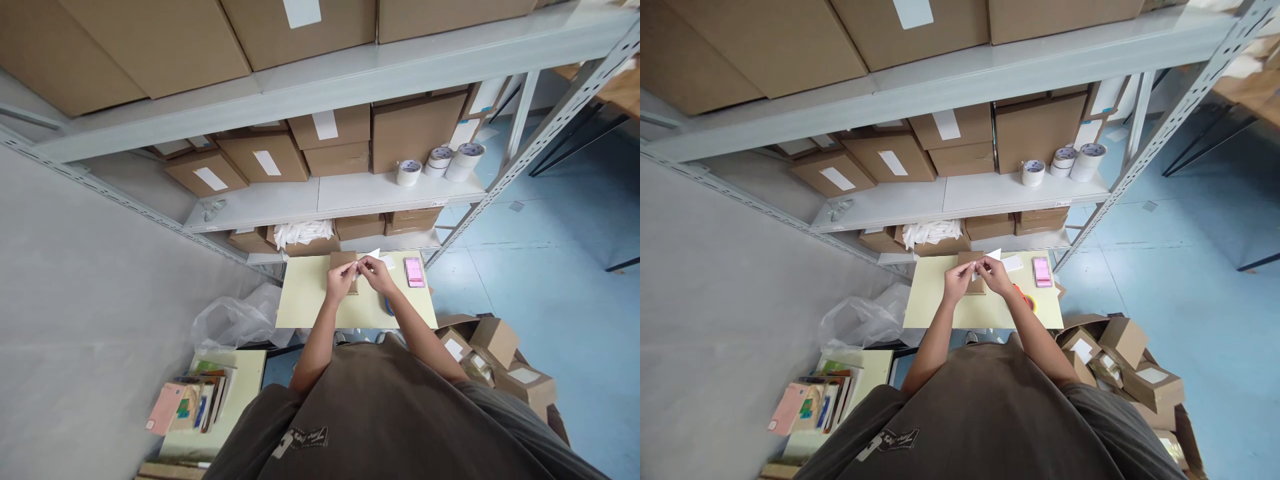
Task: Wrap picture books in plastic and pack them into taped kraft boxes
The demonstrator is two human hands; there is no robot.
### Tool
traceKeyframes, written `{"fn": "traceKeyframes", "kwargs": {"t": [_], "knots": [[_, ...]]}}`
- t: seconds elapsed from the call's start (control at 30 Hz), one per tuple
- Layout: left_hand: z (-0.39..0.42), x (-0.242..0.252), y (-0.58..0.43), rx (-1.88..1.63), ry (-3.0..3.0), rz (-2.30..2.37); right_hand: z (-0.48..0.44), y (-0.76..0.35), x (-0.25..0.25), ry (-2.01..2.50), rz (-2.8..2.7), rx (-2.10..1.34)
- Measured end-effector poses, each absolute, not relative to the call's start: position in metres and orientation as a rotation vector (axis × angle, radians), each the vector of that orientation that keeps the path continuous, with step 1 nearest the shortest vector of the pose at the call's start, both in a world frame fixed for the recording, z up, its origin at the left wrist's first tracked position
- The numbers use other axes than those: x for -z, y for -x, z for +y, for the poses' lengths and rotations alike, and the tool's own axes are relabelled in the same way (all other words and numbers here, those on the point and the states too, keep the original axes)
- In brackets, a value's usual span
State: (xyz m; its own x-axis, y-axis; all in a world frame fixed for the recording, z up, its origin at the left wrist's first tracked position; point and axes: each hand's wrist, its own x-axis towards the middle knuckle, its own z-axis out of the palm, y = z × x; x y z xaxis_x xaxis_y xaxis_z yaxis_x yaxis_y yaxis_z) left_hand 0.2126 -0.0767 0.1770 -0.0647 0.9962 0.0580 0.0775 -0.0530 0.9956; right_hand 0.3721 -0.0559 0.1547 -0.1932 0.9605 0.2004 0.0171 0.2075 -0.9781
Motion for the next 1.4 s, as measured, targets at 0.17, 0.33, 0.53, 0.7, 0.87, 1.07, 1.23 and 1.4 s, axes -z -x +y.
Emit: {"fn": "traceKeyframes", "kwargs": {"t": [0.17, 0.33, 0.53, 0.7, 0.87, 1.07, 1.23, 1.4], "knots": [[-0.074, -0.172, -0.22, -1.363, -1.036, 1.269, -0.058, -0.376, -0.153, 0.944, -1.403, -1.25], [-0.076, -0.167, -0.225, -1.286, -1.097, 1.202, -0.058, -0.381, -0.151, 0.957, -1.4, -1.257], [-0.069, -0.154, -0.227, -1.402, -0.868, 1.303, -0.056, -0.388, -0.145, 0.886, -1.348, -1.369], [-0.072, -0.155, -0.227, -1.307, -1.024, 1.222, -0.053, -0.391, -0.137, 0.892, -1.274, -1.409], [-0.077, -0.161, -0.225, -1.268, -1.192, 1.321, -0.052, -0.387, -0.132, 0.906, -1.274, -1.454], [-0.07, -0.151, -0.207, -1.245, -1.16, 1.265, -0.043, -0.363, -0.128, 0.928, -1.265, -1.462], [-0.033, -0.139, -0.138, -1.454, -0.737, 1.357, -0.029, -0.35, -0.12, 0.969, -1.215, -1.452], [0.004, -0.134, -0.053, -1.765, -0.502, 1.616, -0.012, -0.323, -0.108, 1.146, -0.967, -1.342]]}}
